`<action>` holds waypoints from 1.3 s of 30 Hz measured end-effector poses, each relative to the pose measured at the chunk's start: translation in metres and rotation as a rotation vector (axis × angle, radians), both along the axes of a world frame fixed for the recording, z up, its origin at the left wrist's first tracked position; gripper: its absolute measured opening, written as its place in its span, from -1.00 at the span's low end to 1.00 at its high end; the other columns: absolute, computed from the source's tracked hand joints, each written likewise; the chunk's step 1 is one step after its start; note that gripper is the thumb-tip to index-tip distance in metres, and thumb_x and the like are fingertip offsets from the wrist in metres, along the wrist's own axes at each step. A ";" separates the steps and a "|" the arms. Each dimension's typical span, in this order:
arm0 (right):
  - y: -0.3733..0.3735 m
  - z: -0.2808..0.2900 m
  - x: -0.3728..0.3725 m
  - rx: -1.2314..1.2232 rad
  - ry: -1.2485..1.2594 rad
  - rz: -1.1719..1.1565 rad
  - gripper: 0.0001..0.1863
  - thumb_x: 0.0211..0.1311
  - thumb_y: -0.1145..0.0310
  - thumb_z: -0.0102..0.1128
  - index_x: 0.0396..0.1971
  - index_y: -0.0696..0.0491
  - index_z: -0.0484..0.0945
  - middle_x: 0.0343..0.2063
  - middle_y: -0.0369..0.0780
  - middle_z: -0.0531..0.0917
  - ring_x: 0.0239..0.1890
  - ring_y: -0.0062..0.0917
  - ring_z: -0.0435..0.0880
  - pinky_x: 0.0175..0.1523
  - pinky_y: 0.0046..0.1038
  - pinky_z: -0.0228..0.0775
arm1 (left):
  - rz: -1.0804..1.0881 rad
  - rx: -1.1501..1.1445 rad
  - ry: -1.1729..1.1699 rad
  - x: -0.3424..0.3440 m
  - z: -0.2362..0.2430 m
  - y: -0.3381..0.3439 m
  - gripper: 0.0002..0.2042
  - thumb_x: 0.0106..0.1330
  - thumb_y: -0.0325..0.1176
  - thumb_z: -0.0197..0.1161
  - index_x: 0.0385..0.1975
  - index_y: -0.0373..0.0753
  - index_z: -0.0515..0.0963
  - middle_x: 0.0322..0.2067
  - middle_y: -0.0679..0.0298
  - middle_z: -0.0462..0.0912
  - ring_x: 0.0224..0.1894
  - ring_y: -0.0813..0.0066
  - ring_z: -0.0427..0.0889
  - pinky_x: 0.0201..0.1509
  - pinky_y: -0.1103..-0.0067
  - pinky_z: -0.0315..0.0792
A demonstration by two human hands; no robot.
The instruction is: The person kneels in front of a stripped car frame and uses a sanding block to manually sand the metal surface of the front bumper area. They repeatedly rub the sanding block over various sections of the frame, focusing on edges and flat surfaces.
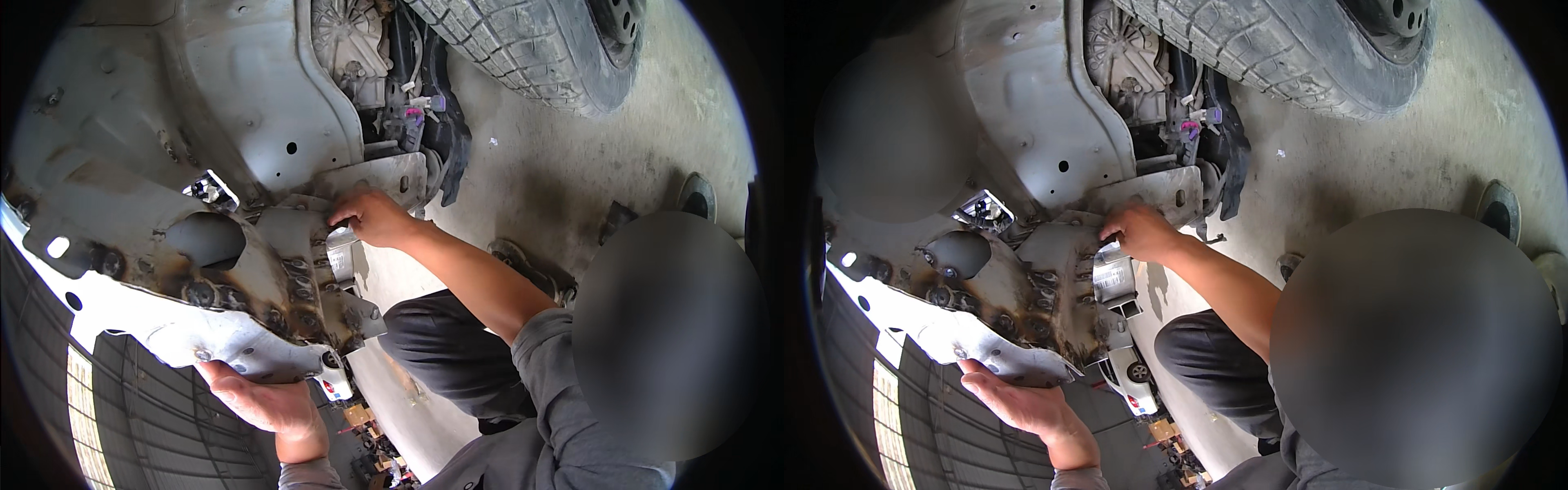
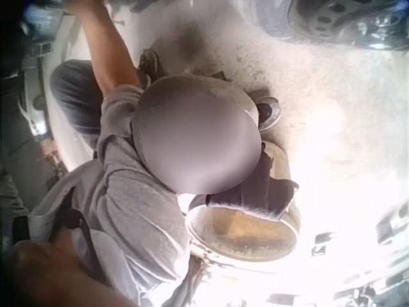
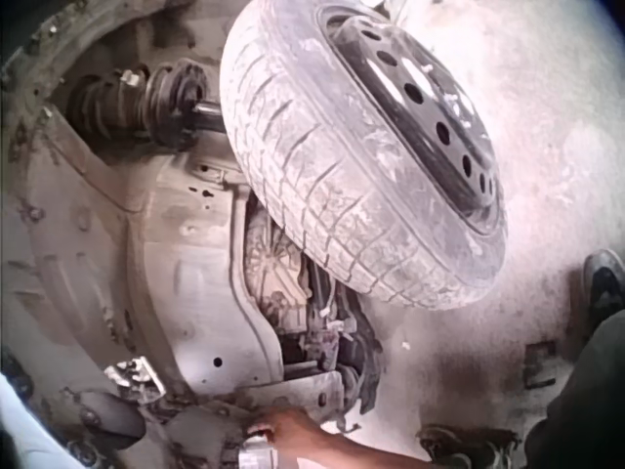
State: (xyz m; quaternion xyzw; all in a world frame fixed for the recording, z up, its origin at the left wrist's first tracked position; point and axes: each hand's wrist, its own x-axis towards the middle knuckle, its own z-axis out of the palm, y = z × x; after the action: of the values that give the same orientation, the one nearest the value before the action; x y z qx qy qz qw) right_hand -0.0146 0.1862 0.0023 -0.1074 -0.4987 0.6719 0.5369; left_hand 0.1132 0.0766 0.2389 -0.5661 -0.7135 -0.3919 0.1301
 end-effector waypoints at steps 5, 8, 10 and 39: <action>-0.007 -0.007 -0.026 -0.011 -0.101 -0.100 -0.62 -0.08 0.59 0.10 -0.21 0.03 0.72 -0.30 -0.02 0.71 -0.13 -0.11 0.66 0.01 -0.20 0.48 | 0.003 0.047 0.039 -0.001 0.000 0.000 -0.26 0.49 0.14 -0.20 0.41 -0.40 0.01 0.40 0.02 0.11 0.42 0.12 0.13 0.50 0.24 -0.03; 0.001 0.030 0.010 0.061 -0.054 0.126 -0.53 -0.13 0.67 -0.03 -0.18 0.07 0.68 -0.21 -0.06 0.69 -0.11 -0.14 0.65 0.00 -0.22 0.49 | -0.025 0.069 -0.029 -0.008 0.000 -0.005 -0.28 0.49 0.12 -0.18 0.39 -0.40 0.08 0.40 0.05 0.13 0.42 0.15 0.12 0.50 0.25 -0.04; -0.007 0.032 0.018 0.031 0.090 0.110 -0.52 -0.14 0.67 -0.04 -0.18 0.08 0.68 -0.22 -0.06 0.70 -0.10 -0.15 0.66 0.02 -0.23 0.49 | -0.079 0.079 -0.087 -0.007 0.001 -0.007 -0.33 0.49 0.08 -0.15 0.36 -0.39 0.15 0.39 0.08 0.15 0.43 0.20 0.11 0.50 0.26 -0.06; -0.020 0.024 -0.004 -0.052 0.118 -0.082 -0.56 -0.18 0.62 0.02 -0.22 0.14 0.70 -0.18 -0.04 0.70 -0.12 -0.15 0.68 0.03 -0.21 0.51 | 0.080 0.303 -0.128 0.014 -0.014 0.012 -0.30 0.43 0.14 -0.04 0.34 -0.35 0.23 0.36 0.12 0.19 0.40 0.22 0.14 0.48 0.27 -0.08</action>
State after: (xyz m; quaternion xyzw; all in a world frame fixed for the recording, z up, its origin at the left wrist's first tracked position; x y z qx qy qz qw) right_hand -0.0186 0.1664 0.0263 -0.1016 -0.4437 0.6672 0.5896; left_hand 0.1277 0.0884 0.2245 -0.4851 -0.6750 -0.5247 0.1836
